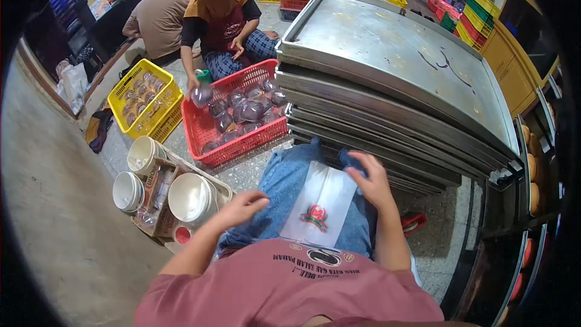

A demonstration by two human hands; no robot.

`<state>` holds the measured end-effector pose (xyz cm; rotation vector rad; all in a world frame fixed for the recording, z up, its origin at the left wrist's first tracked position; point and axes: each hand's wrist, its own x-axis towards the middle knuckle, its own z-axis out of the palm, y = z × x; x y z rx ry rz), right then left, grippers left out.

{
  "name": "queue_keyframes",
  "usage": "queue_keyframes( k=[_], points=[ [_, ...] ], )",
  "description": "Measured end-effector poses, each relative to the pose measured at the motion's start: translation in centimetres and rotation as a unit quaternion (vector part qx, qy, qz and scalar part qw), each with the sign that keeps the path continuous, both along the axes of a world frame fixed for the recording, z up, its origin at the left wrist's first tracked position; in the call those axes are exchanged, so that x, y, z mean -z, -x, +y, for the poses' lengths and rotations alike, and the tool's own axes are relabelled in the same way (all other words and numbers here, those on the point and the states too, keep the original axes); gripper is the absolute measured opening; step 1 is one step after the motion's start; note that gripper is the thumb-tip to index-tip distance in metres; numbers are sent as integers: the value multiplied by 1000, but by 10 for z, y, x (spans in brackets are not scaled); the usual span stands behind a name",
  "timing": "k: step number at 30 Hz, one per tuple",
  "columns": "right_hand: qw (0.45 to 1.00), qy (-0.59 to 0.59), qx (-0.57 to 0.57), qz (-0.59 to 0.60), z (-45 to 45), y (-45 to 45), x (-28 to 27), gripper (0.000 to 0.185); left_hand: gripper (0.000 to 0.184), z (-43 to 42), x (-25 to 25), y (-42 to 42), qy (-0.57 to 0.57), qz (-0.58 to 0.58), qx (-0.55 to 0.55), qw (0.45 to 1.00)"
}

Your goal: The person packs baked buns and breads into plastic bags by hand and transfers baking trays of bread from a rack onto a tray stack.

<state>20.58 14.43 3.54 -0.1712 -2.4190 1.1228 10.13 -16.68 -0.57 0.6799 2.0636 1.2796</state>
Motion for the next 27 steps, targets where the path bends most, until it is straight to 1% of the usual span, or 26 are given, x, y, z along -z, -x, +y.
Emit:
queue_keyframes(
  k=[1, 2, 3, 4, 5, 6, 7, 8, 9, 10, 12, 13, 14, 15, 16, 17, 18, 19, 20, 21, 22, 23, 24, 25, 26, 27],
  points=[
    [996, -48, -44, -68, -4, 9, -9, 33, 34, 13, 7, -8, -5, 95, 23, 995],
    [988, -65, -88, -113, -3, 21, -3, 45, 38, 27, 5, -15, 47, 54, 9, 997],
    [988, -69, -83, -112, -3, 33, 0, 45, 40, 37, 8, -16, 66, 43, 6, 997],
    [945, -169, -121, -253, -4, 44, 4, 51, 39, 44, 4, -19, 51, 57, 18, 997],
    [871, -259, -155, -387, -4, 53, 8, 57, 38, 48, -1, -21, 37, 71, 29, 996],
    [852, -280, -176, -406, -3, 59, 10, 60, 38, 50, 1, -20, 34, 71, 32, 996],
    [850, -282, -174, -409, -2, 62, 10, 60, 37, 51, 5, -21, 30, 103, 43, 993],
    [871, -243, -204, -376, 1, 63, 10, 54, 37, 51, 8, -21, 27, 133, 52, 989],
    [888, -203, -233, -341, -1, 65, 7, 48, 37, 50, 5, -19, 25, 132, 53, 990],
    [887, -205, -232, -343, -4, 65, 3, 48, 39, 50, 0, -16, 42, 116, 58, 991],
    [914, -32, -286, -285, -13, 58, -15, 34, 40, 48, -4, -13, 54, 97, 63, 992],
    [917, -24, -295, -269, -21, 50, -30, 24, 39, 47, -4, -13, 23, 102, 52, 993],
    [918, -7, -300, -260, -26, 43, -37, 22, 38, 46, -3, -13, -8, 105, 41, 994],
    [919, 13, -303, -251, -30, 35, -42, 19, 38, 46, -1, -14, -9, 100, 42, 994],
    [919, 15, -301, -256, -35, 27, -47, 19, 34, 46, 3, -15, -41, 58, 61, 996],
    [931, -26, -284, -230, -40, 20, -51, 20, 32, 47, 6, -17, -72, 16, 80, 994],
    [940, -68, -266, -203, -43, 14, -51, 20, 32, 48, 10, -19, -72, 11, 82, 994],
    [940, -66, -263, -206, -44, 10, -49, 20, 32, 50, 14, -22, -123, -12, 83, 989],
    [957, 10, -230, -178, -43, 4, -48, 25, 33, 51, 19, -23, -173, -34, 84, 981],
    [966, 85, -194, -146, -40, -2, -46, 30, 33, 50, 23, -23, -172, -37, 86, 981],
    [959, 172, -175, -143, -33, -11, -38, 40, 32, 49, 27, -21, -192, -96, 73, 974],
    [959, 172, -174, -143, -31, -19, -34, 40, 30, 48, 32, -19, -211, -154, 59, 963],
    [928, 311, -164, -121, -31, -28, -31, 41, 30, 49, 39, -18, -211, -154, 59, 963],
    [878, 444, -151, -97, -30, -35, -26, 43, 27, 50, 47, -17, -232, -163, 48, 958],
    [877, 430, -179, -116, -28, -40, -17, 47, 25, 50, 52, -17, -253, -171, 37, 952],
    [877, 432, -177, -116, -33, -43, -9, 47, 25, 50, 49, -18, -252, -173, 38, 952]
  ],
)
